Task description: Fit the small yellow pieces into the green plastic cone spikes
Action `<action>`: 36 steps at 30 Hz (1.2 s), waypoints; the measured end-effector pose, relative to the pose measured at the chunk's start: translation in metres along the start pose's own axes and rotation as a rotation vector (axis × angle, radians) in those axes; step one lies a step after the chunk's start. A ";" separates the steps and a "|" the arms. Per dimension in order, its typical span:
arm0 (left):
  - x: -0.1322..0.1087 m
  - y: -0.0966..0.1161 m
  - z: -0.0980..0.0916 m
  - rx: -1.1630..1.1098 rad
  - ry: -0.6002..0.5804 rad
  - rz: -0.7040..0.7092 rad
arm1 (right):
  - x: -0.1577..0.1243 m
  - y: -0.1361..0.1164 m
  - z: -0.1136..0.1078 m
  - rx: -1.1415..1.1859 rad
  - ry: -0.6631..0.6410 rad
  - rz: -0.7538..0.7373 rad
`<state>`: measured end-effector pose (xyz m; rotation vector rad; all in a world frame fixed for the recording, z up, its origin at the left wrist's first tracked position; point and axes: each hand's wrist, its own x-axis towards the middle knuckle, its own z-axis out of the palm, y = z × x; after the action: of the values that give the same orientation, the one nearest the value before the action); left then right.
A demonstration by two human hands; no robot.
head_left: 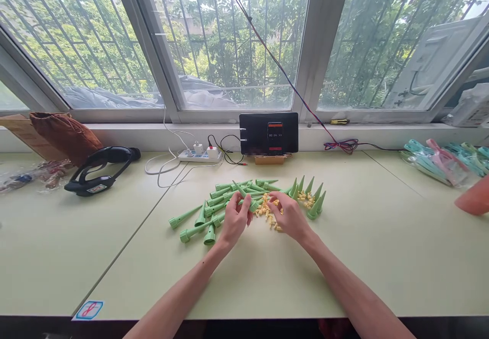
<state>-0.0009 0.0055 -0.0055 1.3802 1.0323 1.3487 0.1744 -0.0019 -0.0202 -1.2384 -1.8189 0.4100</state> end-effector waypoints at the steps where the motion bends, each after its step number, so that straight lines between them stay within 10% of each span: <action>1: 0.000 0.000 0.000 -0.004 0.005 0.002 | 0.001 0.003 -0.001 -0.050 0.009 0.010; 24: -0.004 0.005 0.005 -0.049 -0.052 -0.022 | -0.001 0.004 -0.002 -0.332 -0.304 0.100; 36: -0.004 0.003 0.004 -0.019 -0.051 -0.005 | -0.001 0.004 -0.001 -0.240 -0.185 0.062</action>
<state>0.0026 0.0010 -0.0031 1.3892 0.9864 1.3101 0.1778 -0.0015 -0.0226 -1.4641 -2.0372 0.3574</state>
